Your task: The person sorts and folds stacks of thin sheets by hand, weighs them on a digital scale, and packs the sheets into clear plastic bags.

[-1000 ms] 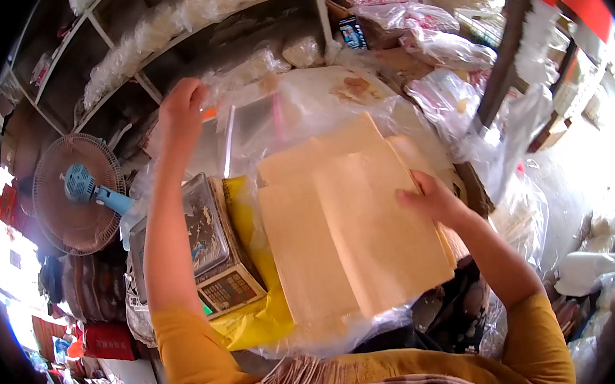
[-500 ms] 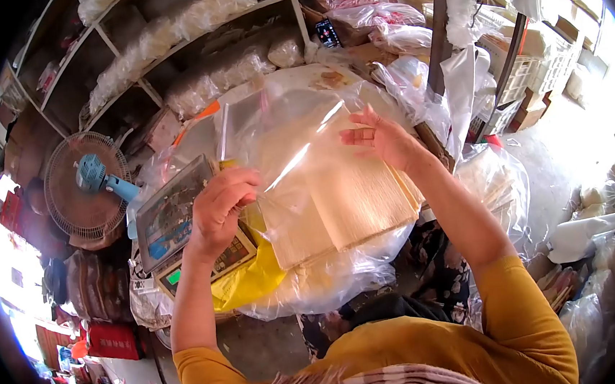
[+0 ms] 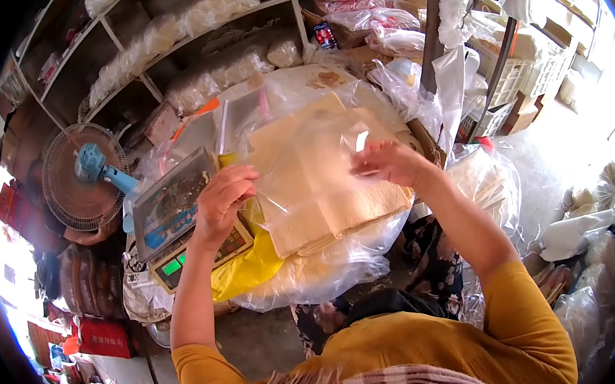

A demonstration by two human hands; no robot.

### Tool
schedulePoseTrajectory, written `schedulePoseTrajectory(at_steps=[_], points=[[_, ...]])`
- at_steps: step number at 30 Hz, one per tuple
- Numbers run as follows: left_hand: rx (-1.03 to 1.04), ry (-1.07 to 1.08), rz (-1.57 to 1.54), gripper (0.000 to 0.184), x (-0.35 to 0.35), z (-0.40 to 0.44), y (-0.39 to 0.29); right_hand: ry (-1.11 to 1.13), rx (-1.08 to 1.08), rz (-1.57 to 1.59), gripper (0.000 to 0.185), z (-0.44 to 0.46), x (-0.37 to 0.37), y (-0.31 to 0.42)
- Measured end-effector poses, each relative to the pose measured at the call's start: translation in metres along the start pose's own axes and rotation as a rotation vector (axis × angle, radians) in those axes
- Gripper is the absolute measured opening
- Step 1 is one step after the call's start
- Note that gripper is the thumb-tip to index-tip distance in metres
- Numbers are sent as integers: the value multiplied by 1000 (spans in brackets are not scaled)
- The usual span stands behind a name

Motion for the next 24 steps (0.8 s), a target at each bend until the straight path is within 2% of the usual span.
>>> schedulePoseTrajectory(at_steps=[1,2,5,7,9,11,14,17,20,23,24], points=[[-13,13,46,21,5,-3,7,-139,64,60,14,-3,5,-7],[-30,30,92,20,8,-8,10,-136,42,68,15,-2,0,-10],[-377,-211,387,13,7,-19,8,-132,23,92,16,5,-16,-20],[-340,-369,256,14,-1,-28,-34,-122,-1,203,15,0,4,-25],[-143,-165,-270,23,38,-68,-73,-172,-36,346,17,-3,33,-29],[-54,186,-249,35,67,-67,-124,-132,-53,421,17,-5,52,-35],[-846,-6,-1346,42,120,-73,-111,-116,-60,378,19,-10,66,-50],[-1138,-356,-1495,49,112,-50,-89,-143,-74,196,18,-16,74,-67],[-1226,-348,-1376,49,102,-34,-71,-104,-26,201,18,-17,81,-77],[-1338,-540,-1527,39,125,-34,-48,-126,-34,151,21,-18,83,-78],[-1178,-503,-1530,42,129,-30,-42,-120,-39,133,22,-17,81,-79]])
Point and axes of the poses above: each hand's wrist, its own z-axis towards the middle knuckle, its own x-axis out of the palm, y = z × x, the point moved 3 cm from there along z, towards the middle knuckle, and after that the axes turned 15 degrees about z, right-handed, at the moved point
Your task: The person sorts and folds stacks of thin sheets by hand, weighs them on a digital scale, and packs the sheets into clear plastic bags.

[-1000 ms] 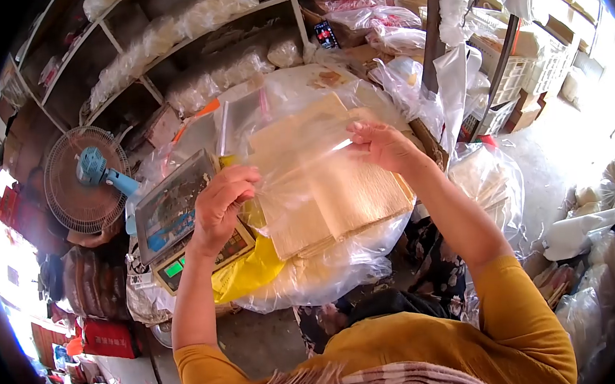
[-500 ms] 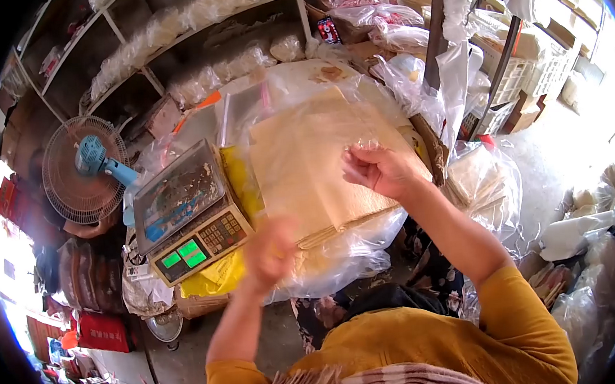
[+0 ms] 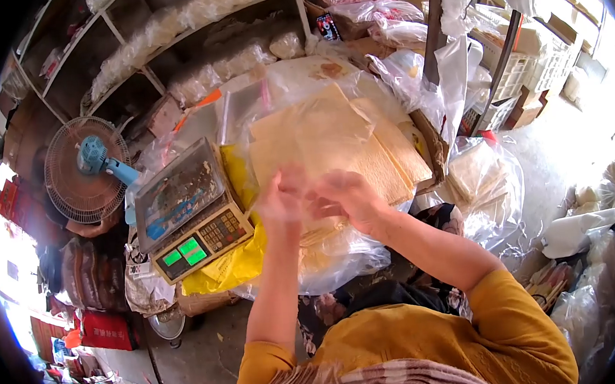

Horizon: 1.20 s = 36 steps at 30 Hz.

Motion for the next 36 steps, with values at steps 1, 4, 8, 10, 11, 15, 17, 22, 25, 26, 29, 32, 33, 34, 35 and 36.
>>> schedulePoseTrajectory(at_steps=[1,4,8,10,11,15,17,22,25,26,29,32,33,34,35,36], points=[[85,116,29,45,-1,6,0,-62,-11,-11,22,4,-5,3],[253,423,77,46,16,-2,-10,-159,-43,-18,23,11,-15,11],[118,333,-58,42,18,-1,4,-76,-53,-30,23,7,-16,15],[5,119,-38,40,12,6,8,-26,-19,-78,22,5,-15,12],[-49,15,-28,39,9,10,9,6,1,-107,22,5,-17,10],[52,-49,202,34,-13,44,16,-60,-214,-286,17,19,-44,34],[43,-227,388,31,-18,53,13,-282,-459,-746,22,31,-77,68],[-265,29,525,28,-11,66,38,-575,-348,-1379,45,56,-149,95],[-286,174,440,28,19,56,29,-579,-296,-1445,50,65,-152,95],[-259,190,433,27,24,56,33,-595,-261,-1404,50,63,-147,99],[-77,209,478,27,36,61,54,-588,-155,-1225,50,66,-153,103],[238,145,793,26,28,71,76,-539,-112,-1045,50,68,-173,104],[320,133,821,25,41,53,58,-520,-109,-990,51,66,-171,104],[287,114,723,24,46,38,46,-461,-199,-931,49,59,-167,104],[253,94,626,22,49,23,35,-401,-285,-869,48,39,-147,107],[218,72,530,20,52,10,23,-340,-368,-806,46,25,-128,113]])
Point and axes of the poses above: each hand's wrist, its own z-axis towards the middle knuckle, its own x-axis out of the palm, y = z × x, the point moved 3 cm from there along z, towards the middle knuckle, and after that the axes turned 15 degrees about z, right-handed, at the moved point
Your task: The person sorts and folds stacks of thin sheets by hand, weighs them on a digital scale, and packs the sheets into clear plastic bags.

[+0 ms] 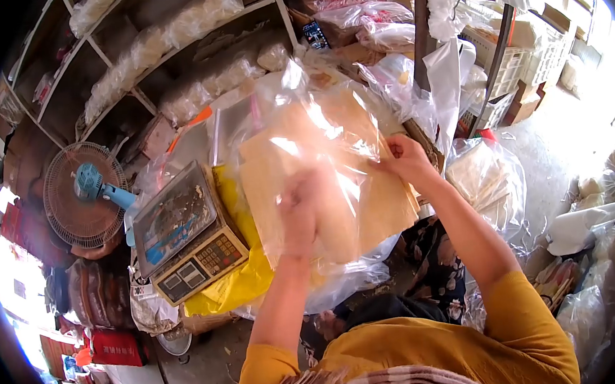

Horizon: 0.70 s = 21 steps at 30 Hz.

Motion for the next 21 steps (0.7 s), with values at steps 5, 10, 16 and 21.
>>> schedulePoseTrajectory(at_steps=[5,10,16,21], points=[[-25,78,27,19,-13,-8,-21,229,173,735,42,-22,21,20],[-244,-32,142,14,-99,45,-9,121,444,596,41,-23,16,-33],[638,-511,1373,61,-143,81,-166,90,212,839,42,-60,-13,10],[408,82,1839,54,-45,100,-71,94,120,897,46,-84,-33,10]])
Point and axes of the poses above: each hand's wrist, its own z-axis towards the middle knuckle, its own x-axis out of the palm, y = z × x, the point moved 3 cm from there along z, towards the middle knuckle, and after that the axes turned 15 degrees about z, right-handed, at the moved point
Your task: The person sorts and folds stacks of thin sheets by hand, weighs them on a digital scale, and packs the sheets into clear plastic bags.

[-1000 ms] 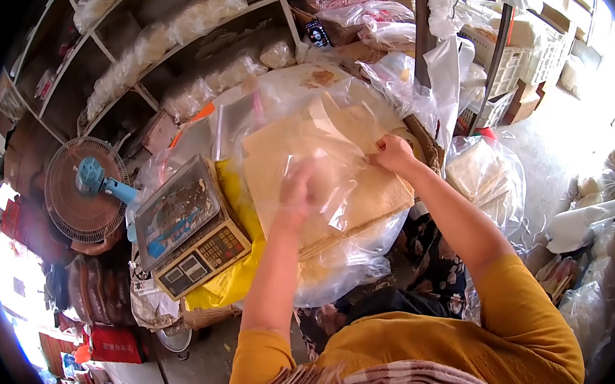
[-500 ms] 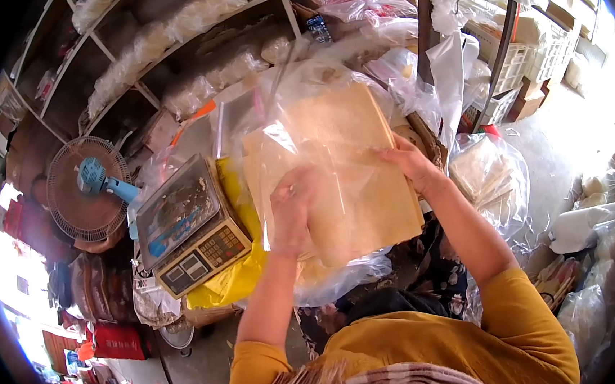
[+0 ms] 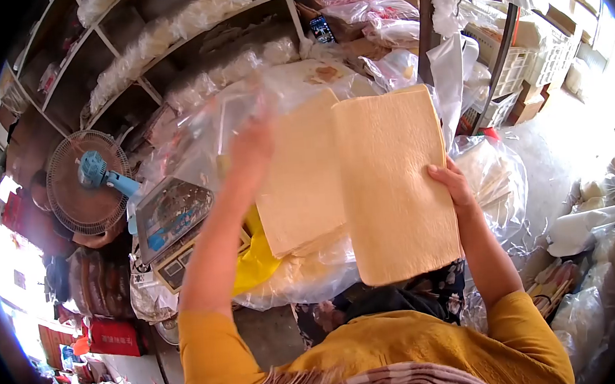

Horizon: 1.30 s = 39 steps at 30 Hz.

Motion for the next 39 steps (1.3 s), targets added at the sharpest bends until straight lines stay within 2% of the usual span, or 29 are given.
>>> schedulePoseTrajectory(at_steps=[1,3,6,8,9,10,13,16,17,20,22,24,25,27,28,31,32,36,39], points=[[156,-26,96,54,31,-3,-26,12,-1,-8,47,-4,-7,-1],[249,111,-113,49,85,-7,-61,18,35,-95,51,-12,-10,-5],[196,31,-533,31,109,-19,-76,-1,102,-122,54,-28,11,-11],[86,147,-712,19,108,-11,-72,-37,101,-141,53,-30,13,-11],[28,208,-797,20,102,-10,-70,-53,102,-149,52,-29,14,-11],[-28,134,-793,20,95,-12,-68,-116,67,-47,48,-28,15,-13],[48,11,-730,13,58,-22,-68,-143,67,-12,42,-26,22,-18],[111,-397,-522,12,28,-33,-77,-115,197,-90,36,-28,43,-39],[149,-409,-469,11,19,-36,-80,-88,263,-105,36,-28,45,-46],[256,-437,-333,10,7,-43,-84,-111,280,-127,33,-12,40,-50],[323,-451,-276,9,7,-45,-84,-127,271,-35,30,-10,50,-46],[316,-495,-328,9,-2,-46,-85,-152,279,10,24,-12,61,-49],[312,-519,-355,9,-8,-46,-86,-146,289,-85,25,-13,58,-54],[352,-545,-398,9,-16,-50,-91,-29,361,-163,27,-14,60,-68],[371,-556,-419,9,-18,-52,-92,19,363,-94,29,-17,64,-69],[400,-513,-342,9,-17,-58,-88,-101,380,-161,30,-6,37,-60],[409,-489,-337,10,-15,-58,-88,-155,367,-61,32,-8,43,-55],[435,-475,-402,11,-18,-55,-94,-239,284,-28,32,-17,62,-69],[509,-498,-438,12,-37,-69,-98,-92,336,46,35,-20,61,-79]])
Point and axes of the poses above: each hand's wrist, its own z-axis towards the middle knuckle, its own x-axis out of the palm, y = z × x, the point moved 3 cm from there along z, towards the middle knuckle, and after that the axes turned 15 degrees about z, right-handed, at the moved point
